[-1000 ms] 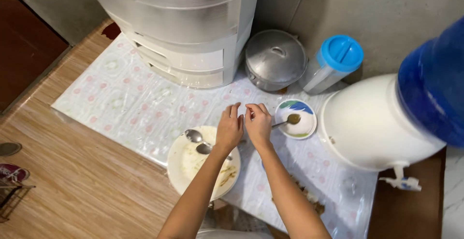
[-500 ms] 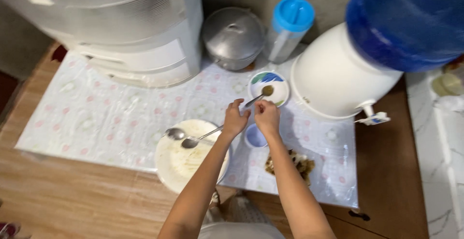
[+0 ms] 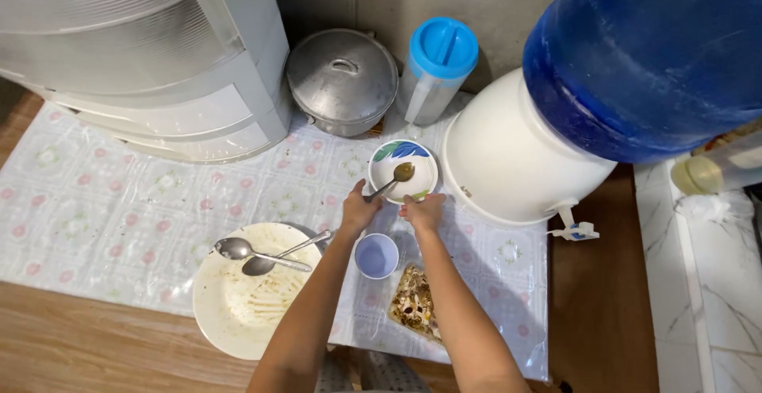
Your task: Cleaning a table by scraping leftovers from plates into a container and organizing the dishes.
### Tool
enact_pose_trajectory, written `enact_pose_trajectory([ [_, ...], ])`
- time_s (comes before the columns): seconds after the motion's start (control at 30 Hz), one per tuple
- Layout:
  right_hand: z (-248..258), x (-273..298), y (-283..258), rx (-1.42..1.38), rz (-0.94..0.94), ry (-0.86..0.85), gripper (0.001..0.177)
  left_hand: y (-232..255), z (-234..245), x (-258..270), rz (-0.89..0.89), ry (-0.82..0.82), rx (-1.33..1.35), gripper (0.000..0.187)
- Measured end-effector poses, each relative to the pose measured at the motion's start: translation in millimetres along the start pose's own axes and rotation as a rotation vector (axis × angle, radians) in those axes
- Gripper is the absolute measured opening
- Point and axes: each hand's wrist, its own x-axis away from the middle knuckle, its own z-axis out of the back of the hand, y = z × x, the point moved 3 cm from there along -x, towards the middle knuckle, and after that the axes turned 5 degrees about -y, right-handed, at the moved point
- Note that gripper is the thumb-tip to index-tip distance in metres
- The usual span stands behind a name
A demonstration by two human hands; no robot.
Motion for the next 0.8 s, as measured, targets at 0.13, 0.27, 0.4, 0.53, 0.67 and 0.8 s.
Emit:
enact_pose_trajectory([
  [0.13,-4.4,-38.6,33.9,-0.043,-0.028,0.013,0.051,3.4,-7.0,-0.1,0.031,0.009,0.099,0.064],
  [0.27,-10.4,-34.7,29.4,-0.070,-0.003,-0.079,0.039,-2.5,2.2,3.1,0.124,0.015,0.358,0.054],
  [0.4,-26.9,-0.8,-8.7,-0.020,0.067,-0.172,0.046,18.1,48.2,33.7,0.182,0.082,0.516,0.035],
  [0.53,-57.3,52.2,-42.3,0.075,0.065,-0.178,0.053,13.5,94.6,54.0,0.136,0.092,0.654,0.034],
  [0.67,-91.1,122.8,-61.1,0.144,0.176,-0.249,0.050,8.6,149.4,96.7,0.042,0.103,0.701,0.036],
  [0.8,-120.3,179.5,-35.3,0.177,0.133,-0.303,0.049,-25.1,194.1,140.6,0.031,0.125,0.680,0.038],
])
